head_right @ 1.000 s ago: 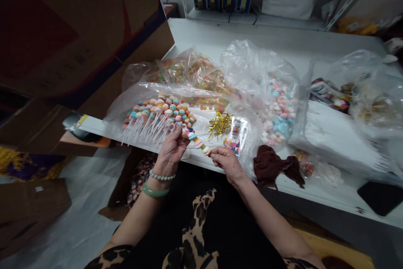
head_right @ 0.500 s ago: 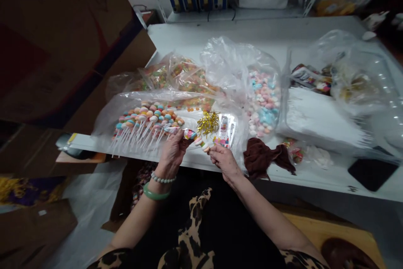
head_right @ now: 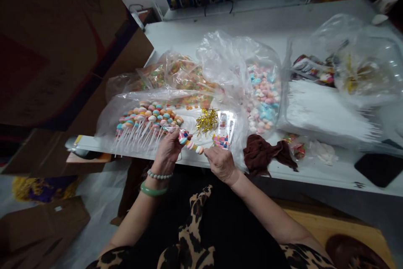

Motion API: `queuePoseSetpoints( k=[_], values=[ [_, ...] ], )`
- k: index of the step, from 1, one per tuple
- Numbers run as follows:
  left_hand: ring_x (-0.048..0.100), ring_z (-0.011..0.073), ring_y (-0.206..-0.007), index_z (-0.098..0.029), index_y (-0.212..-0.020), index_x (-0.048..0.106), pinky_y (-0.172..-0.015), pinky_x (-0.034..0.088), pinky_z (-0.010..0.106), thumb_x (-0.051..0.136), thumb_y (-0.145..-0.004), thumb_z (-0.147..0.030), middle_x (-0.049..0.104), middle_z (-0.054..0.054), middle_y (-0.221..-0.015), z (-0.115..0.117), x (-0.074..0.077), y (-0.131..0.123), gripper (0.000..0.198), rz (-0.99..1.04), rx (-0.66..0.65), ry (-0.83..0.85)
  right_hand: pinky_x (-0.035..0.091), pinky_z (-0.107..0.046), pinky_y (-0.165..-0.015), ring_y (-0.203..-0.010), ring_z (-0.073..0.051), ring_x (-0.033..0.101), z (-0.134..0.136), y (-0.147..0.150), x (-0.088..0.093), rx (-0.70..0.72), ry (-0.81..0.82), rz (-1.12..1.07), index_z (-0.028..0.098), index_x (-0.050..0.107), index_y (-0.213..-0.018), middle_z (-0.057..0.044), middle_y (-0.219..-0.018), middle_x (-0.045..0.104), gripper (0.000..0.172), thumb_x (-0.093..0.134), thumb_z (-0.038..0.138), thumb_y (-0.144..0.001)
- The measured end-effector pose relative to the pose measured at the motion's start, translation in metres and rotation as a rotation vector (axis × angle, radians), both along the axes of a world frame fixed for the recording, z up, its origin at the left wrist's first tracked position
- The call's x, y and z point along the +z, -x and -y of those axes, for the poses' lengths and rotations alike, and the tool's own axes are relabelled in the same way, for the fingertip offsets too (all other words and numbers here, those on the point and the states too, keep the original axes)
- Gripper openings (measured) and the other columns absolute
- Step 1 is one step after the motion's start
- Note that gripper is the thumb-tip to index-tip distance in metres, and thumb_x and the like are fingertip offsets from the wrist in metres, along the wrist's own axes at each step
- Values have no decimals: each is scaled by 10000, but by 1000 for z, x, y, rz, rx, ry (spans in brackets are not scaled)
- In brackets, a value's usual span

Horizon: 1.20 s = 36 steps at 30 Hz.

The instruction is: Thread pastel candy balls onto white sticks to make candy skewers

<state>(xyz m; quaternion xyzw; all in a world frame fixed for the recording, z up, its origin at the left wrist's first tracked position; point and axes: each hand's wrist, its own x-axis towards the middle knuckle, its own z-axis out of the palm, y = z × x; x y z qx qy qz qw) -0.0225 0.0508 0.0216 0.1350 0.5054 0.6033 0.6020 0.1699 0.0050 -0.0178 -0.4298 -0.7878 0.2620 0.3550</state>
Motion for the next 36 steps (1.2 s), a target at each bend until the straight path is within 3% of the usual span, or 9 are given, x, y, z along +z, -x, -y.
queuePoseSetpoints(
  k=[4,8,12,15,18,22,27,30,36],
  values=[
    [660,131,-654,-143,-714,599,-713,569,298,827,-639,-232,665,-2,-678,-3,-2,8,256,38,51,-13,435,-272,-658,-674,-152,580,-5,6,1,-79,362,-295,217,699,-830,-23,-719,654,179,522,243,-836],
    [656,120,-652,-132,-739,628,-703,559,276,848,-611,-264,684,4,-704,1,-7,10,286,10,8,-39,245,-203,-416,-419,-69,346,-14,8,0,-125,943,-620,172,650,-775,47,-509,506,146,612,309,-739],
    [647,111,-634,-123,-739,664,-664,541,249,857,-589,-291,682,3,-698,5,-11,9,297,-46,-47,-48,63,-162,-366,-362,-7,139,-19,7,-3,81,1586,-902,156,557,-777,108,-487,395,211,696,262,-659],
    [645,119,-612,-118,-759,689,-627,523,246,844,-610,-323,672,8,-676,8,-12,5,297,-87,-87,-51,74,-145,-365,-365,-7,117,-15,12,-6,218,1767,-978,165,535,-817,123,-498,346,208,679,226,-679],
    [637,118,-597,-126,-771,686,-637,524,263,839,-621,-336,666,7,-684,8,-11,2,300,-42,-87,-52,106,-168,-376,-373,-25,150,-9,22,-9,63,1528,-901,168,565,-845,100,-514,393,168,636,260,-724],
    [613,103,-588,-131,-808,685,-686,528,278,831,-641,-330,646,-2,-652,8,-13,0,298,4,-105,-39,323,-224,-503,-498,-100,432,-4,27,-12,-232,736,-465,185,627,-787,21,-580,525,127,548,280,-816],
    [587,85,-603,-131,-677,641,-677,500,238,836,-635,-314,638,-7,-644,10,-21,-5,270,-26,-24,-95,373,-274,-655,-671,-166,561,-8,29,-18,-218,-43,142,180,667,-834,-61,-711,641,269,408,154,-899],
    [595,93,-625,-129,-659,637,-705,502,249,824,-653,-346,644,4,-653,11,-23,-6,287,-31,-13,-102,377,-271,-659,-680,-172,579,-15,32,-21,-217,-79,189,180,672,-845,-64,-724,656,282,399,140,-903],
    [644,147,-690,-138,-728,658,-730,511,309,775,-674,-479,679,37,-753,16,-26,4,365,-72,-158,19,387,-261,-632,-636,-157,555,-27,29,-17,-277,374,-101,229,677,-799,2,-647,610,174,512,253,-846]
  ],
)
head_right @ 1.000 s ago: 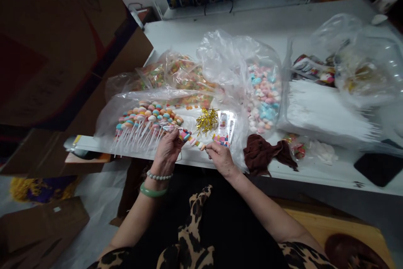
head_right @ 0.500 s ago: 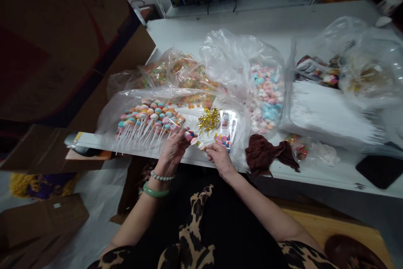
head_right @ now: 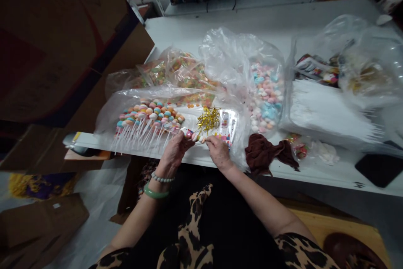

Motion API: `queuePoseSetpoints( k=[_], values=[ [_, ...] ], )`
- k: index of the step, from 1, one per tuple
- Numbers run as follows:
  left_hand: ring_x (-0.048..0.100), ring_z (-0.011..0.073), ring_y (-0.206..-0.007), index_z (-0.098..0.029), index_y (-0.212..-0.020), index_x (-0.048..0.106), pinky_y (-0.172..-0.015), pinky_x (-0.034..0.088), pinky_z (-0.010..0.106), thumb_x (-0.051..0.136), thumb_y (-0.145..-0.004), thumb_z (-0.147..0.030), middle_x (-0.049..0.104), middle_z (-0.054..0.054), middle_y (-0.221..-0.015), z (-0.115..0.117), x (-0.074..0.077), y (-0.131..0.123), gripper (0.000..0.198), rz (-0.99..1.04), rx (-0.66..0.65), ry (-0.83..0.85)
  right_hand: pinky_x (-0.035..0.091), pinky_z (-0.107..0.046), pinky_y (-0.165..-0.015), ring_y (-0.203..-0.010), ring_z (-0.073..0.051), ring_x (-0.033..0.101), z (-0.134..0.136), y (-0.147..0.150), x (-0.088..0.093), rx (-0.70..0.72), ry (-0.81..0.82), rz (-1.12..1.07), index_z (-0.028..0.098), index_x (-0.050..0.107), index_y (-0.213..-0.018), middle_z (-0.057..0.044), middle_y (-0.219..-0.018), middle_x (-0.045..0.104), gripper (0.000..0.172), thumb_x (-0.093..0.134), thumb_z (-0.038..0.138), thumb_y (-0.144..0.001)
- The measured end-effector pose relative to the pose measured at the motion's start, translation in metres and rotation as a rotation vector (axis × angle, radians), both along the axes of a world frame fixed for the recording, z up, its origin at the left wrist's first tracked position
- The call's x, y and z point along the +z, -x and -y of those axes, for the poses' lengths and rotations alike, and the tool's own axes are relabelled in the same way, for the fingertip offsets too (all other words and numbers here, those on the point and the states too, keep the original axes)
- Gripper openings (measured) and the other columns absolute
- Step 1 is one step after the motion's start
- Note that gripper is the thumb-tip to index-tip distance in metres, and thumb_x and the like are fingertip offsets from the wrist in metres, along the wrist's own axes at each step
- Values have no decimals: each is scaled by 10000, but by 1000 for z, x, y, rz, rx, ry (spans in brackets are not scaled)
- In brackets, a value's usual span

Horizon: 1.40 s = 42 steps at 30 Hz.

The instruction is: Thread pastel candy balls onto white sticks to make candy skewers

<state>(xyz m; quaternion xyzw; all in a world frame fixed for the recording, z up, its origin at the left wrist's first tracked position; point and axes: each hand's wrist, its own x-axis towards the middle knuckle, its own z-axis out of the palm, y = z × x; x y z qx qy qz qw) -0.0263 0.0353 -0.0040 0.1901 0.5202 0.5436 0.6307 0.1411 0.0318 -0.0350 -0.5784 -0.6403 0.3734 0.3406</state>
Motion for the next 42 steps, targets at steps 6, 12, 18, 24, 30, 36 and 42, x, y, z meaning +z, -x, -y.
queuePoseSetpoints(
  k=[6,12,18,24,30,36,42],
  values=[
    [628,134,-673,-137,-752,663,-741,504,290,764,-682,-492,675,31,-717,0,-5,4,376,-141,-32,-72,305,-226,-508,-482,-96,412,-7,0,8,82,365,-470,187,656,-735,42,-513,497,141,569,298,-726],
    [672,175,-778,-135,-901,681,-803,523,339,807,-657,-311,711,67,-857,-10,7,19,327,69,-166,4,85,-199,-411,-385,-40,226,-9,-5,9,165,723,-771,148,633,-793,75,-474,435,234,647,329,-645],
    [677,203,-898,-177,-959,645,-866,516,362,767,-706,-192,702,51,-918,-19,18,8,282,236,-36,-76,281,-210,-473,-458,-93,410,-7,-2,24,219,528,-278,197,635,-840,38,-549,533,148,514,255,-775],
    [659,155,-800,-174,-756,601,-696,522,251,713,-762,-189,661,26,-777,-20,11,-11,113,230,105,-7,411,-259,-667,-741,-167,614,0,0,38,129,131,131,247,583,-1125,-3,-838,688,256,528,260,-875],
    [602,110,-708,-163,-693,570,-713,506,243,721,-756,-265,623,10,-731,-13,9,-25,194,230,57,-37,385,-264,-676,-854,-187,614,5,10,38,76,-243,393,209,644,-1015,-79,-998,671,192,526,334,-929],
    [575,87,-695,-158,-769,605,-694,471,209,762,-708,-291,626,-8,-758,-5,11,-34,215,184,36,-97,333,-260,-637,-766,-160,616,-8,10,35,13,-130,341,229,665,-817,-21,-842,706,212,528,345,-930],
    [533,78,-633,-149,-758,582,-614,440,193,754,-718,-381,597,-15,-714,1,1,-44,292,98,27,-69,287,-284,-600,-693,-166,579,-10,20,30,-77,-170,491,200,642,-769,-57,-794,679,249,485,303,-932]
  ],
)
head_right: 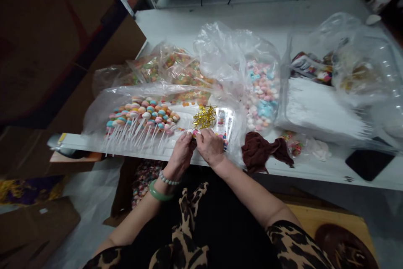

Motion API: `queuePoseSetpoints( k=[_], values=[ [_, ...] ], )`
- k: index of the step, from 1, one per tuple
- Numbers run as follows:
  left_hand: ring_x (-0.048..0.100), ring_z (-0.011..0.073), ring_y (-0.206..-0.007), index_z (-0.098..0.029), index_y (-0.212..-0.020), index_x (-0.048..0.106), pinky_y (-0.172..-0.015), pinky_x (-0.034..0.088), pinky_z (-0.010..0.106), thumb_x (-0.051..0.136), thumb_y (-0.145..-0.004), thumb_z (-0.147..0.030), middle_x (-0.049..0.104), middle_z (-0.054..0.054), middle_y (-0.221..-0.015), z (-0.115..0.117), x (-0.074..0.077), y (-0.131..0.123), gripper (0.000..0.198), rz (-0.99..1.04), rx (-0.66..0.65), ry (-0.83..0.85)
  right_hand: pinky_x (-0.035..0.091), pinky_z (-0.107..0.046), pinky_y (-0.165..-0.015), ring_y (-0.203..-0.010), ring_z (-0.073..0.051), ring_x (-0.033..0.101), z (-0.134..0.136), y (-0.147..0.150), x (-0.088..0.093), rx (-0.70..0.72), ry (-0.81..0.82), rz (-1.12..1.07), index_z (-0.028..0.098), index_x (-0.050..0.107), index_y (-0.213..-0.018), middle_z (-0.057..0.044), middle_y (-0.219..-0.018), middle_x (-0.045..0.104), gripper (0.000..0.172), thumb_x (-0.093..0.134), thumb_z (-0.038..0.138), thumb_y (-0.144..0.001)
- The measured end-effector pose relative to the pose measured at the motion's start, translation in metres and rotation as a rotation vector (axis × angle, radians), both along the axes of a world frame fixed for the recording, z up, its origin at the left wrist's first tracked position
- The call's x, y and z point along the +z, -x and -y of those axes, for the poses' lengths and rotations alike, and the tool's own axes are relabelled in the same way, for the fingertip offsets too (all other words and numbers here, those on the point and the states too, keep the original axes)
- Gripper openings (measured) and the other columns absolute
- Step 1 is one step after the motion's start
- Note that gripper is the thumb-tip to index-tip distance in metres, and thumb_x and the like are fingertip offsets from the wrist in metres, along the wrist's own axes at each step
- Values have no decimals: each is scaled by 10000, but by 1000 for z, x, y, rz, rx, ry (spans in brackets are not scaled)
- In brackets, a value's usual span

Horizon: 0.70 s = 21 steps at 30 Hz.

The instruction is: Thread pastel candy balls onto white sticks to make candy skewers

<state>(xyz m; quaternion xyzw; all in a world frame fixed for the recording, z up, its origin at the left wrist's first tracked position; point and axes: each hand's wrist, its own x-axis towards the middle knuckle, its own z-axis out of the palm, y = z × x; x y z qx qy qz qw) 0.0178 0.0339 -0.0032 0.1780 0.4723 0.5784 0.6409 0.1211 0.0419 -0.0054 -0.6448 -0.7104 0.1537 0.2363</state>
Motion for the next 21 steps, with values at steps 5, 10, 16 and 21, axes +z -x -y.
queuePoseSetpoints(
  k=[5,10,16,21],
  values=[
    [487,63,-566,-146,-690,554,-557,416,185,785,-682,-379,558,-35,-639,-3,-2,6,328,98,-24,78,337,-280,-618,-732,-177,587,5,2,0,127,-27,-4,182,677,-891,-94,-900,665,285,451,344,-954],
    [589,100,-701,-150,-759,607,-692,479,224,806,-662,-373,653,17,-780,-8,2,17,314,108,-16,27,437,-286,-746,-847,-180,603,1,-7,0,232,83,-440,219,691,-964,-56,-910,668,202,504,271,-906],
    [610,125,-744,-147,-792,636,-767,491,268,728,-738,-445,667,37,-798,-8,3,16,317,98,-37,39,395,-240,-631,-666,-139,553,-9,-10,-4,70,282,-642,212,644,-651,20,-628,595,244,588,375,-822],
    [554,103,-665,-145,-739,612,-686,465,245,715,-749,-432,614,5,-710,-7,-1,11,305,16,6,54,358,-253,-624,-633,-135,509,-8,0,-9,-7,240,-490,215,575,-592,19,-627,577,259,582,345,-816]
  ],
)
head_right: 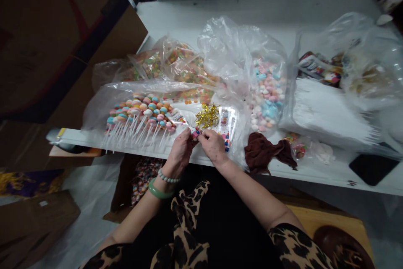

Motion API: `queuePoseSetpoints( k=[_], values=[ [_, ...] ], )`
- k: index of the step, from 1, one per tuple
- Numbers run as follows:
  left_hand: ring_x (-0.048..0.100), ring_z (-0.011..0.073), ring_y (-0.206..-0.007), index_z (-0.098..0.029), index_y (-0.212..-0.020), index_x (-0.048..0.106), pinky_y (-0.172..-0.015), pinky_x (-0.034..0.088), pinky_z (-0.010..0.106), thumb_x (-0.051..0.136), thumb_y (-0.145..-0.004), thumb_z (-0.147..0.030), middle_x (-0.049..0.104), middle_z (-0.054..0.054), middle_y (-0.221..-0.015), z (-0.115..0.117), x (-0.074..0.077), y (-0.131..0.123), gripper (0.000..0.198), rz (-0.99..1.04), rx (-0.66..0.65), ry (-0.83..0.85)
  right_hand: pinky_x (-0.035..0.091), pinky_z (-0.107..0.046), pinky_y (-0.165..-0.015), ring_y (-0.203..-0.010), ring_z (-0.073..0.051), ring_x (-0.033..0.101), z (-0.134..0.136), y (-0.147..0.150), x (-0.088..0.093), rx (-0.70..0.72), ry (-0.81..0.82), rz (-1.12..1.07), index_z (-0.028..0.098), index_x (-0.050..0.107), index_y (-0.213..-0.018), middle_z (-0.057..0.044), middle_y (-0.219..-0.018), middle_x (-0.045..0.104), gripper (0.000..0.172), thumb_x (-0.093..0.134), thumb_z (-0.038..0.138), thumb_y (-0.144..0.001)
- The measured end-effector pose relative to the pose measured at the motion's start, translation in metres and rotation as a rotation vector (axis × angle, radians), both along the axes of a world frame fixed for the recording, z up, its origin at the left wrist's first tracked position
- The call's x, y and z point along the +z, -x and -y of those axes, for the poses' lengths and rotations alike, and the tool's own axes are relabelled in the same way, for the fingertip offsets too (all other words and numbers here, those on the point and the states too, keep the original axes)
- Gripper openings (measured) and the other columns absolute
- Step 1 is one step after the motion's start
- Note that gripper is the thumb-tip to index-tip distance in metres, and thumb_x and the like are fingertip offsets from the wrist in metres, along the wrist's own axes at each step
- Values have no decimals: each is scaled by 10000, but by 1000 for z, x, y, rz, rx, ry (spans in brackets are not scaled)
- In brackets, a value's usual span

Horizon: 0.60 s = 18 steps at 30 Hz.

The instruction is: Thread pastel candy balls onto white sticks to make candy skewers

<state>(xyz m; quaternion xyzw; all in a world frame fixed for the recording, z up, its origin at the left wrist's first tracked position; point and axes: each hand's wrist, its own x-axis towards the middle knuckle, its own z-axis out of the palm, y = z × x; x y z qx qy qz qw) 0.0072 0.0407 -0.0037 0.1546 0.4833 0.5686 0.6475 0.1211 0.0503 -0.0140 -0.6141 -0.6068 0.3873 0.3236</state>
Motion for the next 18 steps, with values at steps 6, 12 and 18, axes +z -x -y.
queuePoseSetpoints(
  k=[6,12,18],
  values=[
    [496,85,-616,-154,-706,571,-632,438,229,742,-716,-460,555,-32,-654,4,2,-15,352,-59,52,-47,393,-272,-697,-715,-158,504,0,11,2,-58,-205,106,218,519,-636,-22,-719,562,234,484,261,-864],
    [596,94,-713,-170,-848,633,-705,479,228,790,-681,-266,643,-4,-802,-10,8,5,249,114,-71,-32,404,-249,-564,-588,-114,478,-6,-6,10,98,102,-402,201,615,-788,22,-686,538,150,583,348,-782],
    [651,173,-824,-196,-925,645,-864,519,378,785,-679,-221,659,16,-815,-26,14,28,284,254,-73,-54,417,-224,-482,-523,-89,499,8,-17,14,180,422,-677,204,631,-994,39,-730,584,368,644,273,-633]
  ],
)
